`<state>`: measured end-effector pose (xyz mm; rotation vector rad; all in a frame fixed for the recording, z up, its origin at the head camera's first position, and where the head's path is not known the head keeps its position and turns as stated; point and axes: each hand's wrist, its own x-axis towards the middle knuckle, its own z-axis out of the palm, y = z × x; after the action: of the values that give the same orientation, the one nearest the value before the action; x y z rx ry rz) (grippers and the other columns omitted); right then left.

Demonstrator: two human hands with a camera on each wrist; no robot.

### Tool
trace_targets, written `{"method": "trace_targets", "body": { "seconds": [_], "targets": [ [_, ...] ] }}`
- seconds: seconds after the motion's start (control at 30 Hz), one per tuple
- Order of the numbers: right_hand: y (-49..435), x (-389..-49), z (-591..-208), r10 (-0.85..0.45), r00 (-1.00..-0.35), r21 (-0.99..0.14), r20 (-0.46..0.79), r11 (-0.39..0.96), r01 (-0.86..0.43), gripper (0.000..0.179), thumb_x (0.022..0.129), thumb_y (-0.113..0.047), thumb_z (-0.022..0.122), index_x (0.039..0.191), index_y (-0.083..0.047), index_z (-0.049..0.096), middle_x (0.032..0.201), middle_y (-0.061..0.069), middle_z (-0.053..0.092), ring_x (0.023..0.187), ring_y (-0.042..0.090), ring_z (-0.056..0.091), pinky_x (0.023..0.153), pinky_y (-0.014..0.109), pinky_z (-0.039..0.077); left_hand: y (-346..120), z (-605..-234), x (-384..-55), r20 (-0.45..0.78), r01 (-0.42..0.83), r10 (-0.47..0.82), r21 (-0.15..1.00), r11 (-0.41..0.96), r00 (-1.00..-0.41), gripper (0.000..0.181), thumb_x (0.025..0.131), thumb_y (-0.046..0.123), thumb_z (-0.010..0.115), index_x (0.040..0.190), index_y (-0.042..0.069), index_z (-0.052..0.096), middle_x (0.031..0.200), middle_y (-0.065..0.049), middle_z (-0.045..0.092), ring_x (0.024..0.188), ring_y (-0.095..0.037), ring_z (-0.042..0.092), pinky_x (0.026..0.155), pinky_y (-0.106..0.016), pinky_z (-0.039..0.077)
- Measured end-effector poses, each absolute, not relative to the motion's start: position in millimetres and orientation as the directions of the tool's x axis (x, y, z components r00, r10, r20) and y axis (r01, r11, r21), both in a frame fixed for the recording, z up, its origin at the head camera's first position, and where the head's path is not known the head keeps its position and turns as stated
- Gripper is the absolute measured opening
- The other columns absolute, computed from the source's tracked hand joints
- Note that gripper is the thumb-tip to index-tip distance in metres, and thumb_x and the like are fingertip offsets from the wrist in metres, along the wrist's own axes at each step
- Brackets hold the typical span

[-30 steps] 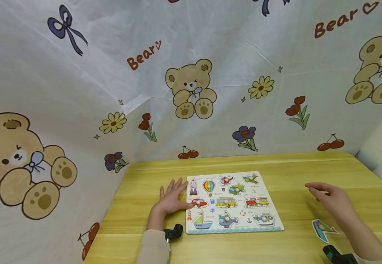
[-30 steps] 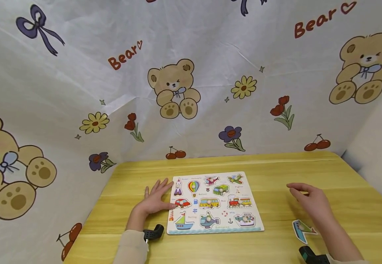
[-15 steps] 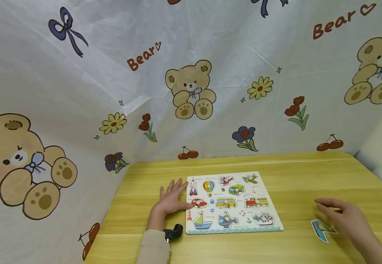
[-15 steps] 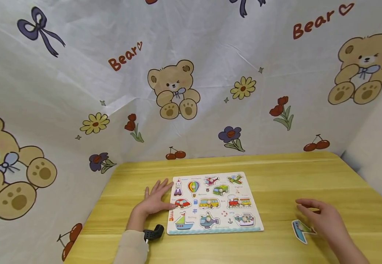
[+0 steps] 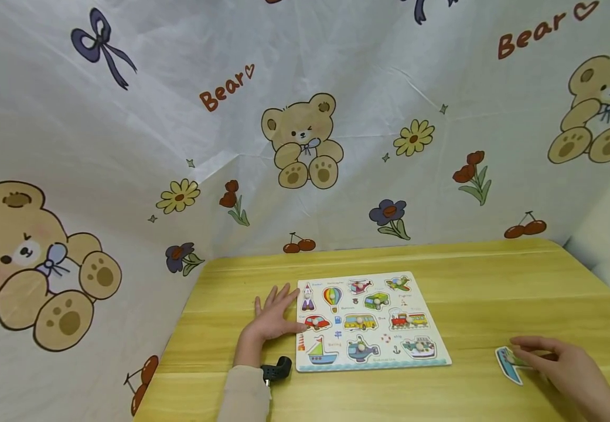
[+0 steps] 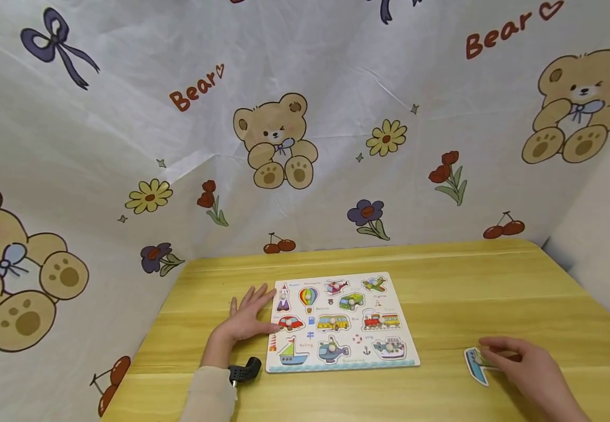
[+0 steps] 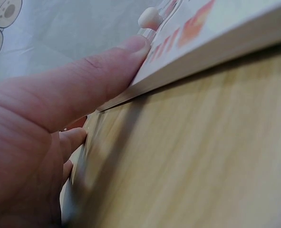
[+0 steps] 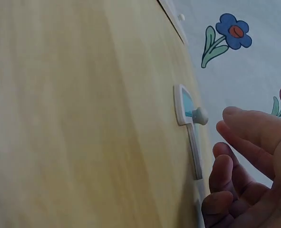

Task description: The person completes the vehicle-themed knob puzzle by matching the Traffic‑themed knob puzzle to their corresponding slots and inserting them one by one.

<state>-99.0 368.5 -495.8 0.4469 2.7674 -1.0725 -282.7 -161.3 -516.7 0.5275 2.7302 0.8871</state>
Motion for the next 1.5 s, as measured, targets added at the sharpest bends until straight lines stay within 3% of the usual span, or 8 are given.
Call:
{"method": "trace_targets", "body": {
  "seconds": [0.33,0.57,0.9,1.5],
  "targets": [
    [364.0,-94.4,-497.7,0.182,-0.964,-0.580,-0.194,0.771,0.262,0.058,0.092,-0.058,0.062,0.127,-0.012,0.070,0.125,0.017,0.070,0.078,-0.022,0.048,0.066,0.017,0.046,-162.0,-515.6,-283.1,-0.104,0.254,0.393,0.610,0.751,-0.914,0.093,0.078,0.046,0.082,0.157,0.028,0.035,0.170,-0.004,0.015,0.157,-0.036,-0.001,0.117,-0.068,-0.017],
    [364.1,-95.6,-498.5,0.162,-0.962,-0.581,-0.221,0.770,0.263,0.055,0.091,-0.058,0.063,0.124,-0.014,0.071,0.128,0.018,0.068,0.080,-0.017,0.051,0.066,0.018,0.046,-161.9,-514.1,-281.6,-0.105,0.258,0.400,0.612,0.748,-0.911,0.093,0.079,0.046,0.081,0.157,0.027,0.035,0.170,-0.004,0.015,0.157,-0.037,-0.001,0.117,-0.067,-0.018],
    [365.6,-96.4,-503.0,0.153,-0.972,-0.564,-0.179,0.793,0.229,0.049,0.090,-0.057,0.066,0.118,-0.017,0.074,0.124,0.015,0.070,0.079,-0.021,0.048,0.065,0.017,0.046,-161.5,-514.4,-282.3,-0.101,0.254,0.398,0.622,0.740,-0.912,0.093,0.078,0.046,0.082,0.157,0.026,0.036,0.169,-0.005,0.016,0.157,-0.038,0.000,0.117,-0.068,-0.017],
    [367.2,-99.0,-506.1,0.146,-0.975,-0.547,-0.170,0.809,0.216,0.047,0.091,-0.055,0.065,0.115,-0.016,0.074,0.118,0.012,0.072,0.076,-0.015,0.054,0.065,0.019,0.047,-161.2,-515.3,-282.8,-0.105,0.253,0.396,0.614,0.747,-0.912,0.093,0.078,0.047,0.082,0.157,0.028,0.035,0.170,-0.004,0.015,0.157,-0.037,-0.001,0.117,-0.068,-0.017]
  ]
}}
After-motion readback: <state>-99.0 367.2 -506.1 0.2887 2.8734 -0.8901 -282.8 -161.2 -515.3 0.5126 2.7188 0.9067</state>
